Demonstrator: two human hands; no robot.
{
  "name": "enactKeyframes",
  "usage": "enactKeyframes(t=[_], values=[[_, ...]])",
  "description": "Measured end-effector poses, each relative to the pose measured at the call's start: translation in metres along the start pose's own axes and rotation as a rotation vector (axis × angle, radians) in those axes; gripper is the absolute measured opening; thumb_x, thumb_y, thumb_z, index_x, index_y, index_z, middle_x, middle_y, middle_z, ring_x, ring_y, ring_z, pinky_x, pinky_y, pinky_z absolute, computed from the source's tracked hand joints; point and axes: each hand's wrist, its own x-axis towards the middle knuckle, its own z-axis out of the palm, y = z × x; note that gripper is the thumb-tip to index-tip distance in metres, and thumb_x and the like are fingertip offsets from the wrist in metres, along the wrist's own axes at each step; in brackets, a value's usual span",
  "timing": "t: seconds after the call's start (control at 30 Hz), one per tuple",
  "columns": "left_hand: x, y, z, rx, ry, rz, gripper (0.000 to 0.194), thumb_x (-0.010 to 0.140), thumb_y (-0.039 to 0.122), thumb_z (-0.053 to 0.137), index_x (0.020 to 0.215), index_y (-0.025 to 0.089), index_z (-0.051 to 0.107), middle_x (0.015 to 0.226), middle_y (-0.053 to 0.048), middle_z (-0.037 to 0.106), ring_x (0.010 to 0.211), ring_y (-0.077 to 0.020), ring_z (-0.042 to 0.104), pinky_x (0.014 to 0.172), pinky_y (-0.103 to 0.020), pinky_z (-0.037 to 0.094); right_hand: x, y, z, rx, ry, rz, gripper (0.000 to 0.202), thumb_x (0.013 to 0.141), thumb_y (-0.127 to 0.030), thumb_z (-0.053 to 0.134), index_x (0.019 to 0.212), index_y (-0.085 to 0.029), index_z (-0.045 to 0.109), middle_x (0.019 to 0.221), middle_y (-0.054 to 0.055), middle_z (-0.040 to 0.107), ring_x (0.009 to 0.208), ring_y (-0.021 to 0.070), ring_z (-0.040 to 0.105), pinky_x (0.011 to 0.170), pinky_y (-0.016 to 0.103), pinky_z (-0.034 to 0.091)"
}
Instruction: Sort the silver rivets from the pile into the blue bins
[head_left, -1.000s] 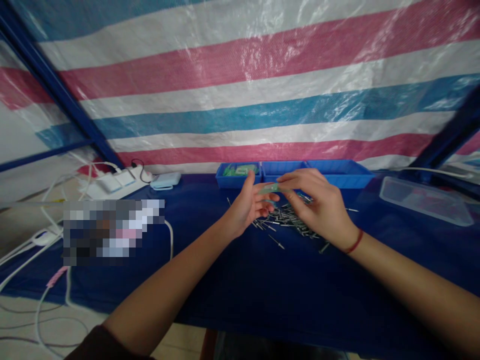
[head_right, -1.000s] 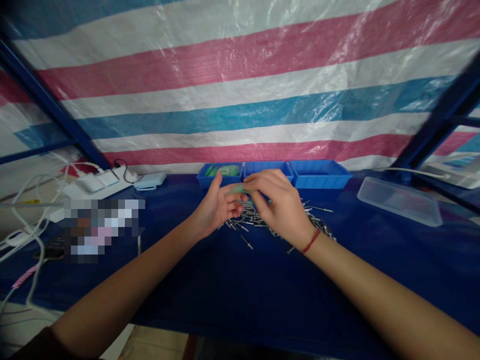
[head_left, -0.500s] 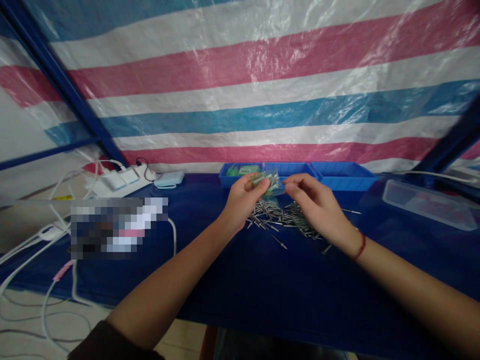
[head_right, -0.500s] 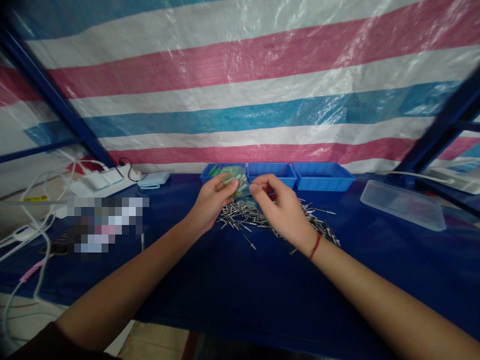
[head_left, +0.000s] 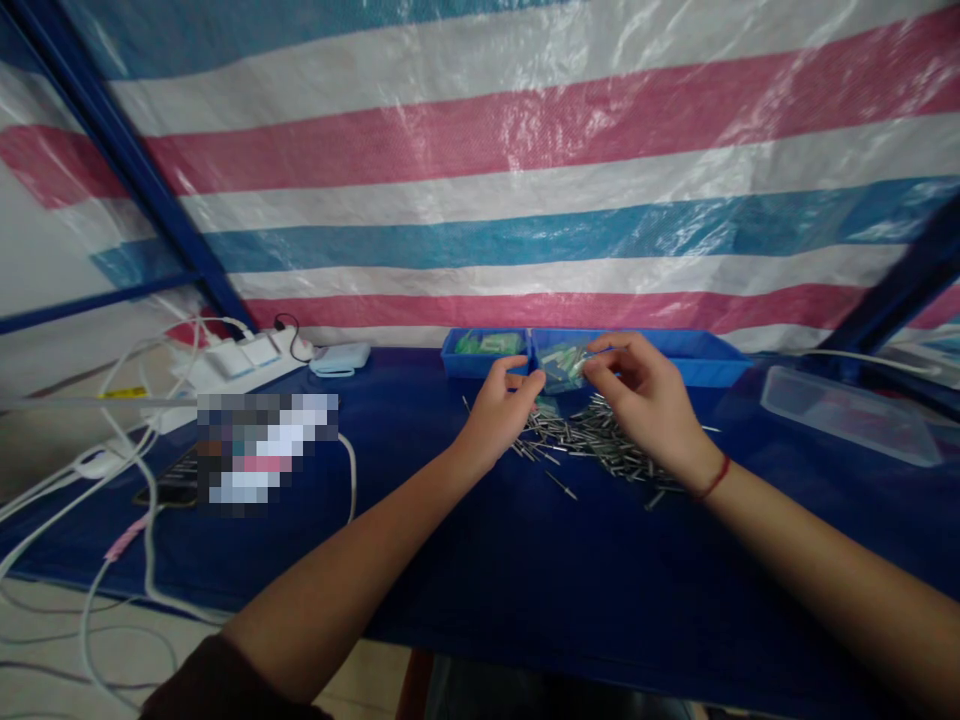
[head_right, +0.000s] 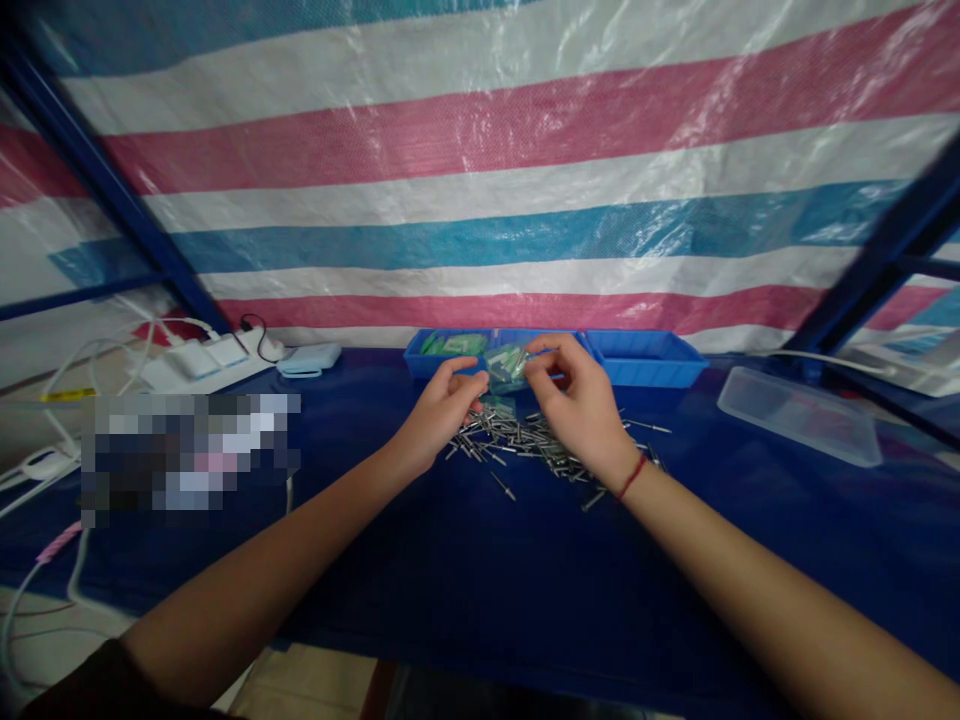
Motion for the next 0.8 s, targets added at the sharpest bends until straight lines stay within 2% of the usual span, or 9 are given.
enactKeyframes(t=[0.07,0.17,0.33,0.5,0.6,0.7,0.8], values=[[0.0,-0.001,0.0,0.015,-0.005,-0.006,0.03,0.081,0.019,0.056,0.11,0.014,0.052,0.075,-0.001,0.056,0.056,-0.0078,0.049,0.053,-0.02,0.038,0.008,0.003,0.0,-0.066,0.048,-0.037,0.014,0.078,-0.031,0.057,0.084,-0.018,0.059,0.07,0.001,0.06,0.064,0.0143,0.056,0.058,0.029,0.043],[-0.002,0.0,0.0,0.03,-0.042,0.004,0.016,0.078,0.016,0.054,0.093,0.015,0.06,0.073,-0.001,0.057,0.057,-0.008,0.049,0.054,-0.02,0.038,0.024,0.009,0.007,-0.129,0.077,-0.068,0.016,0.08,-0.031,0.055,0.085,-0.018,0.062,0.078,0.004,0.065,0.07,0.0161,0.06,0.062,0.03,0.045],[-0.004,-0.003,0.002,0.009,-0.115,0.013,0.012,0.077,0.015,0.052,0.083,0.015,0.063,0.068,0.0,0.056,0.054,-0.0073,0.047,0.052,-0.019,0.037,0.059,0.015,0.04,-0.168,0.077,-0.175,0.015,0.08,-0.022,0.052,0.088,-0.016,0.063,0.08,0.005,0.067,0.072,0.0163,0.061,0.068,0.032,0.048],[0.0,-0.008,0.002,-0.006,-0.102,0.005,0.007,0.076,0.015,0.053,0.078,0.015,0.06,0.066,0.001,0.056,0.054,-0.007,0.048,0.05,-0.018,0.037,0.083,0.022,0.08,-0.353,-0.094,-0.131,0.022,0.081,-0.016,0.049,0.096,-0.014,0.064,0.086,0.008,0.069,0.076,0.0166,0.062,0.073,0.03,0.048],[0.002,-0.008,0.0,-0.025,-0.063,-0.022,0.005,0.075,0.014,0.053,0.074,0.015,0.057,0.065,0.002,0.056,0.052,-0.0066,0.048,0.05,-0.018,0.038,0.09,0.028,0.099,-0.416,-0.19,-0.109,0.021,0.08,-0.017,0.05,0.092,-0.014,0.067,0.088,0.009,0.071,0.079,0.0181,0.064,0.075,0.031,0.048],[0.003,-0.006,-0.002,-0.039,-0.062,-0.037,0.007,0.075,0.012,0.052,0.074,0.015,0.058,0.065,0.002,0.055,0.052,-0.0058,0.046,0.05,-0.017,0.037,0.093,0.031,0.104,-0.45,-0.253,-0.114,0.017,0.078,-0.023,0.055,0.083,-0.017,0.07,0.084,0.008,0.071,0.082,0.0209,0.063,0.077,0.034,0.047],[0.003,-0.003,-0.003,-0.052,-0.068,-0.042,0.008,0.075,0.012,0.052,0.075,0.015,0.059,0.065,0.002,0.055,0.052,-0.006,0.047,0.05,-0.017,0.037,0.092,0.028,0.089,-0.491,-0.242,-0.117,0.02,0.078,-0.026,0.055,0.086,-0.017,0.071,0.089,0.01,0.07,0.089,0.0234,0.061,0.083,0.037,0.045]])
